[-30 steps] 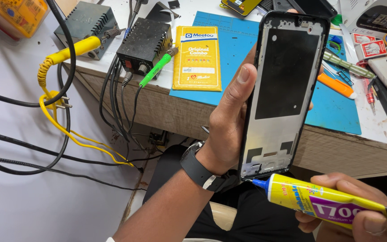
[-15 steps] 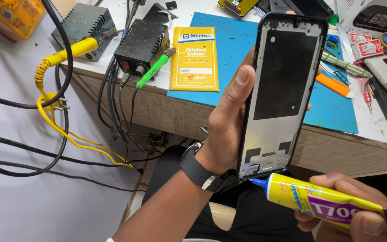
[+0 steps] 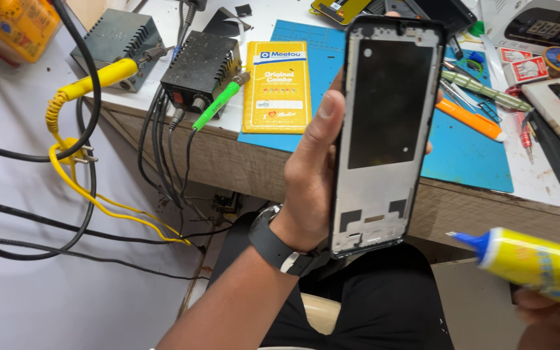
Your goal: The person applies adhesive from a tube to the edges of a phone frame and then places a screen panel onto the frame.
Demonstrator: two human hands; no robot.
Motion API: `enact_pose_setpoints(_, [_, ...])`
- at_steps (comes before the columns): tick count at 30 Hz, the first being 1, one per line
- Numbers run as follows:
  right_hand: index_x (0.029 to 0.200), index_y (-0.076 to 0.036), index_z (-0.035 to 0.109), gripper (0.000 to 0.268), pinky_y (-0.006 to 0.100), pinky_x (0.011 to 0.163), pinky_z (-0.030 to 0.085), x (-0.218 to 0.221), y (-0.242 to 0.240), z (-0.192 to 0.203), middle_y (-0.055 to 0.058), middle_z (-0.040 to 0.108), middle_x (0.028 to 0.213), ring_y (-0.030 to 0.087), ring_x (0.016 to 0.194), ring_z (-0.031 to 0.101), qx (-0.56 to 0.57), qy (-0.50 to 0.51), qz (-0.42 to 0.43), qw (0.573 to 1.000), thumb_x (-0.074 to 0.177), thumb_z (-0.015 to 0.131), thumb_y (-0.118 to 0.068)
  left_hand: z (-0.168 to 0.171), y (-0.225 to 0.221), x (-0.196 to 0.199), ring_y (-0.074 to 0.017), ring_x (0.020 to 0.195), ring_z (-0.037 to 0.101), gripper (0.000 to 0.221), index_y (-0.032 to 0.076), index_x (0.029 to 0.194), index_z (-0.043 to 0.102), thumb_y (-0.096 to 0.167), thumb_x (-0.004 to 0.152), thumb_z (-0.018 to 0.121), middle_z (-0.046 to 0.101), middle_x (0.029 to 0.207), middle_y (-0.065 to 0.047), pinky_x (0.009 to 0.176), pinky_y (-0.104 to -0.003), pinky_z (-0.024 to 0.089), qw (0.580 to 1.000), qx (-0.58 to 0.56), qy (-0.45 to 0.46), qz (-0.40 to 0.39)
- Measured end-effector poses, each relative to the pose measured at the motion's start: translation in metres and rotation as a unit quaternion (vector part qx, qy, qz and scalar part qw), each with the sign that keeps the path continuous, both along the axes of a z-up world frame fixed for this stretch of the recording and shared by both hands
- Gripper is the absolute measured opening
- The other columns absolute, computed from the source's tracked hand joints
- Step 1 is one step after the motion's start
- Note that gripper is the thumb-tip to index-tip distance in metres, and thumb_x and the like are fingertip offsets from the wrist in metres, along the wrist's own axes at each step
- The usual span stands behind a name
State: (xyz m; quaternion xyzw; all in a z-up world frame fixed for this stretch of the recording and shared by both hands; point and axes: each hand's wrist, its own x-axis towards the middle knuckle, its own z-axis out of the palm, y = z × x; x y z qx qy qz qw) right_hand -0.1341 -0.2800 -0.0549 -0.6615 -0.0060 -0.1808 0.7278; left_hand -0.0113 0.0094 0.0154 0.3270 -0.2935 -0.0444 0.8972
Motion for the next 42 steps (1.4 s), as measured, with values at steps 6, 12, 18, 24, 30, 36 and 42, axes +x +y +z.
enact_pose_setpoints(6, [0.134, -0.002, 0.052, 0.044, 0.032, 0.063, 0.062, -0.01, 0.016, 0.007, 0.02, 0.061, 0.111, 0.027, 0.08, 0.07, 0.041, -0.044, -0.072, 0.996, 0.116, 0.047, -0.041, -0.003, 0.003, -0.002, -0.0238, 0.101, 0.073, 0.073, -0.008, 0.138, 0.057, 0.059, 0.115, 0.041, 0.071, 0.115, -0.023, 0.089, -0.034, 0.062, 0.999, -0.026, 0.03, -0.037])
enact_pose_setpoints(12, [0.131, -0.006, 0.05, 0.033, 0.032, 0.069, 0.061, -0.02, 0.039, 0.018, 0.016, 0.059, 0.115, 0.023, 0.082, 0.069, 0.015, -0.03, -0.082, 0.996, 0.122, 0.042, -0.036, 0.001, 0.002, -0.004, -0.0242, 0.101, 0.071, 0.076, -0.009, 0.138, 0.056, 0.061, 0.114, 0.042, 0.07, 0.115, -0.025, 0.09, -0.034, 0.06, 0.998, -0.006, 0.049, -0.034])
enact_pose_setpoints(18, [0.126, -0.004, 0.05, 0.035, 0.035, 0.064, 0.061, -0.017, 0.051, 0.027, 0.022, 0.062, 0.114, 0.027, 0.076, 0.069, -0.067, -0.043, -0.086, 0.993, 0.118, 0.045, -0.037, 0.001, 0.0, -0.003, -0.0236, 0.105, 0.071, 0.076, -0.009, 0.141, 0.056, 0.06, 0.114, 0.042, 0.07, 0.119, -0.023, 0.093, -0.034, 0.06, 0.997, -0.022, 0.054, -0.052])
enact_pose_setpoints(24, [0.133, -0.005, 0.052, 0.04, 0.037, 0.063, 0.064, -0.017, 0.055, 0.032, 0.022, 0.063, 0.111, 0.029, 0.083, 0.071, -0.096, -0.038, -0.087, 0.991, 0.112, 0.048, -0.039, 0.003, -0.001, -0.004, -0.0247, 0.104, 0.071, 0.079, -0.008, 0.142, 0.054, 0.062, 0.107, 0.042, 0.069, 0.119, -0.023, 0.091, -0.035, 0.06, 0.998, 0.008, 0.062, -0.031])
enact_pose_setpoints(30, [0.13, -0.005, 0.053, 0.039, 0.037, 0.065, 0.064, -0.019, 0.06, 0.036, 0.021, 0.063, 0.112, 0.028, 0.079, 0.071, -0.102, -0.038, -0.085, 0.99, 0.114, 0.047, -0.04, 0.0, -0.002, -0.003, -0.0249, 0.102, 0.073, 0.079, -0.008, 0.141, 0.055, 0.063, 0.11, 0.044, 0.07, 0.116, -0.025, 0.09, -0.034, 0.062, 0.999, 0.004, 0.039, -0.029])
enact_pose_setpoints(36, [0.132, -0.006, 0.052, 0.042, 0.037, 0.065, 0.064, -0.018, 0.063, 0.041, 0.021, 0.064, 0.111, 0.028, 0.08, 0.071, -0.129, -0.042, -0.089, 0.987, 0.112, 0.047, -0.043, 0.0, -0.001, -0.004, -0.0246, 0.101, 0.073, 0.078, -0.007, 0.141, 0.055, 0.063, 0.109, 0.044, 0.071, 0.114, -0.025, 0.088, -0.034, 0.063, 0.998, 0.01, 0.047, -0.028])
enact_pose_setpoints(42, [0.129, -0.003, 0.052, 0.041, 0.037, 0.061, 0.062, -0.017, 0.061, 0.034, 0.023, 0.063, 0.111, 0.028, 0.074, 0.07, -0.116, -0.064, -0.093, 0.987, 0.115, 0.048, -0.041, -0.002, -0.002, -0.002, -0.0235, 0.095, 0.074, 0.079, -0.008, 0.139, 0.057, 0.064, 0.109, 0.044, 0.073, 0.108, -0.024, 0.083, -0.033, 0.063, 0.999, 0.015, 0.037, -0.023])
